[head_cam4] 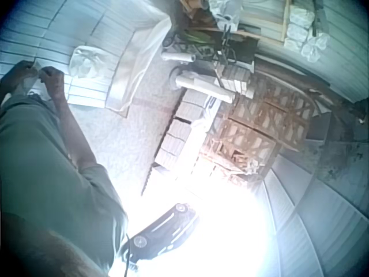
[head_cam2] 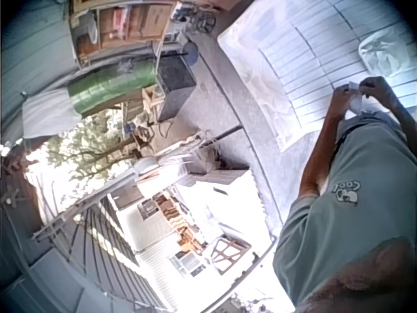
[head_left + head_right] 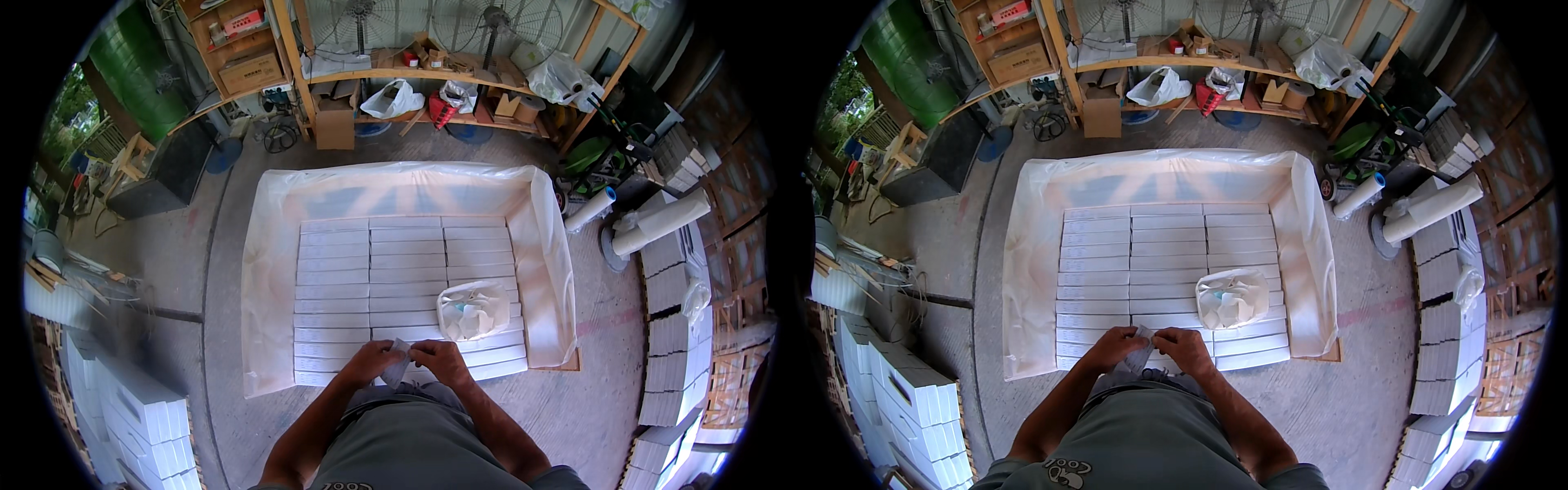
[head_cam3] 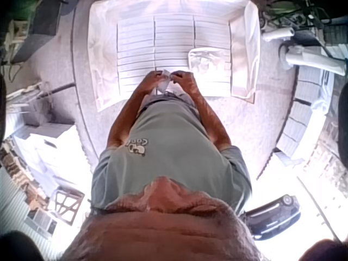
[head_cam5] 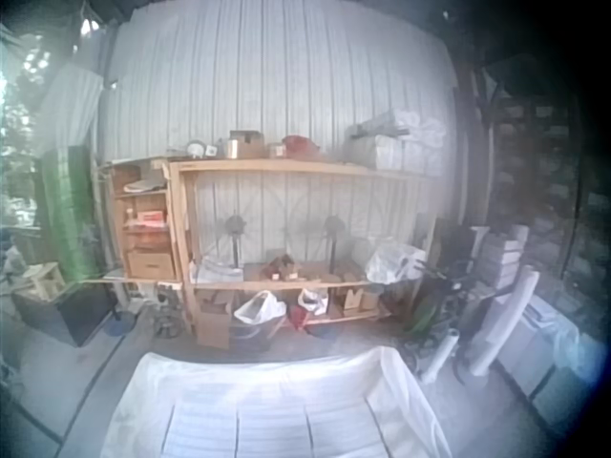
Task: The person repeatedly picks up small white rectangular blocks and places them in neat rows on a plastic-covered surface. The person handles the blocks one at a time, aligning them side by side to form a grid pattern.
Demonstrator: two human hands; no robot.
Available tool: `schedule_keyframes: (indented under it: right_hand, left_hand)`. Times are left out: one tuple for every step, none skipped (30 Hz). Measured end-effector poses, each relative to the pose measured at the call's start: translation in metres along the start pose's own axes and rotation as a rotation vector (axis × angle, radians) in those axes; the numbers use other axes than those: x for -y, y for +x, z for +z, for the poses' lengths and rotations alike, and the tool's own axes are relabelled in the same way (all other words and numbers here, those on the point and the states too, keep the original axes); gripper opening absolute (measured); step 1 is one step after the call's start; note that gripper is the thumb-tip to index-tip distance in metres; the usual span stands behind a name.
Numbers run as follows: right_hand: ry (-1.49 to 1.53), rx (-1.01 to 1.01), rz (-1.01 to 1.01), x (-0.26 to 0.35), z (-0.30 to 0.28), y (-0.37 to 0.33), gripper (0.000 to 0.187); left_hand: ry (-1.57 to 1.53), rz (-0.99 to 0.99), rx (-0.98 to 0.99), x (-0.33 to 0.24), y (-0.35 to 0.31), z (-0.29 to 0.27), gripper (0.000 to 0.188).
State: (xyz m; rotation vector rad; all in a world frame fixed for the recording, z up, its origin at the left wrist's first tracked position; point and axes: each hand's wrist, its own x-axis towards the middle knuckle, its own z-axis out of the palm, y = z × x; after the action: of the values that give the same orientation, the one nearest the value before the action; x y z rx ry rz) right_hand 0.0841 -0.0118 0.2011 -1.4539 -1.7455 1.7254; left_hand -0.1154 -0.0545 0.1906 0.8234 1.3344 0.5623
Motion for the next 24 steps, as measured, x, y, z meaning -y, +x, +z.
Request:
schedule_keyframes:
  right_hand:
    - [-0.01, 0.002, 0.006, -0.001, 0.0, 0.001, 0.03]
    - [-0.021, 0.003, 0.012, -0.002, 0.001, 0.001, 0.03]
    - [-0.032, 0.006, 0.017, -0.002, 0.001, 0.002, 0.029]
    - [-0.031, -0.006, 0.018, -0.002, 0.002, 0.001, 0.029]
    - [-0.031, -0.018, 0.018, -0.002, 0.003, 0.001, 0.029]
    - [-0.03, -0.031, 0.019, -0.002, 0.005, 0.001, 0.029]
    - [-0.046, -0.059, -0.005, -0.004, 0.006, 0.0, 0.028]
    - [-0.063, -0.087, -0.028, -0.008, 0.008, 0.001, 0.028]
    - [-0.079, -0.115, -0.052, -0.011, 0.01, 0.001, 0.028]
    - [-0.09, -0.136, -0.068, -0.012, 0.012, 0.0, 0.027]
    - [-0.102, -0.157, -0.085, -0.013, 0.013, 0.0, 0.027]
    - [-0.113, -0.177, -0.102, -0.013, 0.015, 0.0, 0.026]
    - [-0.138, -0.194, -0.106, -0.011, 0.016, 0.0, 0.025]
    - [-0.164, -0.212, -0.111, -0.008, 0.017, -0.001, 0.024]
    - [-0.19, -0.23, -0.116, -0.006, 0.017, -0.002, 0.024]
    - [-0.201, -0.229, -0.111, -0.006, 0.017, -0.003, 0.023]
    - [-0.212, -0.228, -0.106, -0.006, 0.018, -0.003, 0.022]
    - [-0.224, -0.23, -0.101, -0.006, 0.017, -0.003, 0.022]
    - [-0.108, -0.195, -0.045, -0.008, 0.015, -0.002, 0.022]
    - [0.008, -0.16, 0.01, -0.011, 0.012, 0.0, 0.022]
    - [0.125, -0.126, 0.067, -0.013, 0.01, 0.001, 0.022]
    - [0.158, -0.176, 0.041, -0.013, 0.01, 0.001, 0.022]
    - [0.19, -0.227, 0.015, -0.011, 0.011, -0.001, 0.022]
    - [0.223, -0.272, -0.013, -0.007, 0.014, -0.002, 0.022]
  left_hand:
    - [0.035, 0.0, -0.003, -0.003, -0.002, 0.001, 0.033]
    - [0.071, 0.001, -0.006, -0.006, -0.003, 0.001, 0.034]
    - [0.064, 0.011, -0.005, -0.007, -0.004, 0.002, 0.034]
    - [0.058, 0.022, -0.003, -0.007, -0.005, 0.002, 0.034]
    - [0.051, 0.032, -0.001, -0.008, -0.005, 0.003, 0.034]
    - [0.073, 0.056, -0.006, -0.009, -0.006, 0.003, 0.034]
    - [0.095, 0.081, -0.011, -0.01, -0.006, 0.004, 0.034]
    - [0.117, 0.105, -0.016, -0.011, -0.007, 0.004, 0.034]
    - [0.155, 0.113, -0.027, -0.012, -0.007, 0.005, 0.034]
    - [0.193, 0.121, -0.038, -0.013, -0.007, 0.006, 0.033]
    - [0.231, 0.129, -0.049, -0.015, -0.007, 0.006, 0.033]
    - [0.277, 0.157, -0.052, -0.015, -0.006, 0.006, 0.033]
    - [0.322, 0.186, -0.054, -0.015, -0.005, 0.005, 0.033]
    - [0.368, 0.214, -0.057, -0.014, -0.004, 0.005, 0.033]
    - [0.375, 0.228, -0.053, -0.014, -0.004, 0.005, 0.033]
    - [0.383, 0.241, -0.049, -0.013, -0.003, 0.004, 0.034]
    - [0.391, 0.255, -0.045, -0.012, -0.003, 0.004, 0.034]
    - [0.348, 0.236, -0.037, -0.012, -0.002, 0.004, 0.034]
    - [0.306, 0.217, -0.029, -0.011, -0.002, 0.004, 0.034]
    - [0.263, 0.198, -0.021, -0.011, -0.002, 0.004, 0.034]
    - [0.155, 0.119, -0.016, -0.015, -0.003, 0.004, 0.032]
    - [0.047, 0.04, -0.011, -0.022, -0.006, 0.004, 0.03]
    - [-0.06, -0.04, -0.004, -0.026, -0.007, 0.004, 0.029]
    - [-0.103, -0.058, -0.002, -0.024, -0.008, 0.002, 0.031]
